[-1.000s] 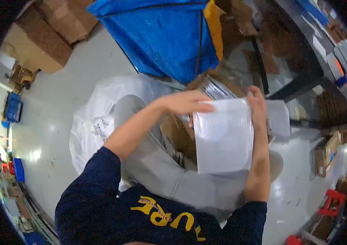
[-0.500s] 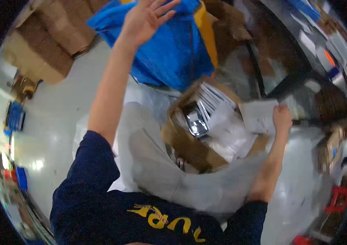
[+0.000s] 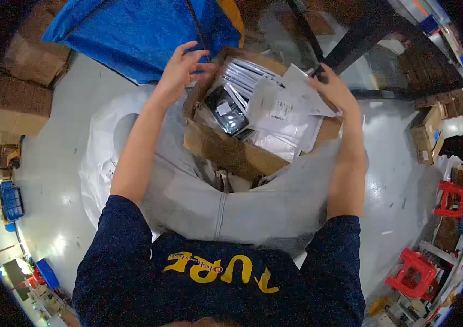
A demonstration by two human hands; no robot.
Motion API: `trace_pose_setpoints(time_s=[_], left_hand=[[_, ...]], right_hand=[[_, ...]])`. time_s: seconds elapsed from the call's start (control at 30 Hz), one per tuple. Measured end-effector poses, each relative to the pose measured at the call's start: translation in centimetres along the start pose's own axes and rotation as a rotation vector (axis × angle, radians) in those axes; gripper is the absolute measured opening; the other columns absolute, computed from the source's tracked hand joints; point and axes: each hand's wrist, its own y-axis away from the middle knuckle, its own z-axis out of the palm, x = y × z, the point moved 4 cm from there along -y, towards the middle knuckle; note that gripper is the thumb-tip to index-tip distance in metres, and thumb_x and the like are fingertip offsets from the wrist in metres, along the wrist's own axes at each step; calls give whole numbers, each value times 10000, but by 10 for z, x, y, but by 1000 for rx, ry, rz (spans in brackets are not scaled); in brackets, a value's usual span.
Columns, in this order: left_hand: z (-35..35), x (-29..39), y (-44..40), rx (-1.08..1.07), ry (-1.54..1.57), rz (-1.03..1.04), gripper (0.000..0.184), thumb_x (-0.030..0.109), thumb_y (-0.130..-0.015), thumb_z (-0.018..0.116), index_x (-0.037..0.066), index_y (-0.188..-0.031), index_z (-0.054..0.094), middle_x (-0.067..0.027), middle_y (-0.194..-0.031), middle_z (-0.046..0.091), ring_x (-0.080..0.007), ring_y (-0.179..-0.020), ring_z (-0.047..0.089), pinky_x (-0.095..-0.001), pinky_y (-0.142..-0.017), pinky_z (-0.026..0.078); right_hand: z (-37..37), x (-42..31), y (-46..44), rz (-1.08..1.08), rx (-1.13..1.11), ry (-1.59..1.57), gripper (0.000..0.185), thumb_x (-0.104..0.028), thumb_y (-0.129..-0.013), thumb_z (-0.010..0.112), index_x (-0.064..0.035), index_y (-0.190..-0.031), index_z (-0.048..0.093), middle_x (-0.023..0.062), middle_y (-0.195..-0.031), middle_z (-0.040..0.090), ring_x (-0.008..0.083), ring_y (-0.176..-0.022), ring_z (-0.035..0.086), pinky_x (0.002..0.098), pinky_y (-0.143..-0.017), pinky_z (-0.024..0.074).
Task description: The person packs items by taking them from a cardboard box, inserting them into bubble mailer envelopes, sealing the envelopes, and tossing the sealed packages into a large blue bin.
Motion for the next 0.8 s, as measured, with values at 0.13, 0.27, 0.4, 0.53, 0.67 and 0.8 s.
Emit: trace_pose_setpoints(time_s=[0.13, 0.27, 0.4, 0.53, 0.67, 0.8], left_hand=[[14, -25, 3, -83, -103, -22, 597, 154, -954, 609, 20, -1442, 291, -204, -1371, 473, -277, -1077, 617, -372, -884, 536], [23, -35, -2, -300, -361, 288, 623, 107, -879, 681, 13, -1405, 360, -174, -1332, 511, -252, -1085, 605, -333, -927, 512], [52, -15, 28, -310, -901, 837, 571, 97, -818, 735, 34, -1326, 482, -133, -1279, 574, -211, -1023, 613, -296, -864, 509], [11, 10, 14, 115, -974, 748, 420, 97, -822, 723, 42, -1224, 613, -96, -1018, 689, -196, -811, 635, -286, -702, 529], [-18, 8, -10, 156, -779, 637, 430, 100, -811, 715, 49, -1227, 618, -91, -1015, 694, -199, -814, 635, -296, -720, 527], [-55, 2, -26, 229, -530, 515, 444, 103, -797, 705, 58, -1231, 623, -84, -1010, 699, -203, -817, 635, -311, -742, 525]], right_hand=[[74, -20, 15, -308, 7, 426, 807, -264, -711, 852, 36, -1347, 457, 217, -1202, 634, 365, -1056, 638, 393, -916, 499], [111, -40, -13, -264, -47, 27, 711, -306, -775, 789, 23, -1323, 477, 214, -1163, 635, 363, -1022, 639, 407, -889, 507], [137, -68, -12, -235, -103, -343, 627, -349, -839, 726, 11, -1299, 497, 211, -1123, 635, 361, -988, 641, 422, -862, 515], [148, -68, -13, -165, -118, -712, 558, -392, -903, 662, -2, -1275, 517, 209, -1084, 636, 360, -955, 642, 437, -834, 523], [208, -36, -23, -143, -170, -499, 542, -429, -930, 624, -5, -1256, 541, 225, -1135, 600, 371, -997, 609, 464, -819, 515], [307, 15, 23, -297, -276, 899, 587, -495, -894, 601, 2, -1206, 618, 288, -1401, 446, 418, -1232, 453, 538, -797, 471]])
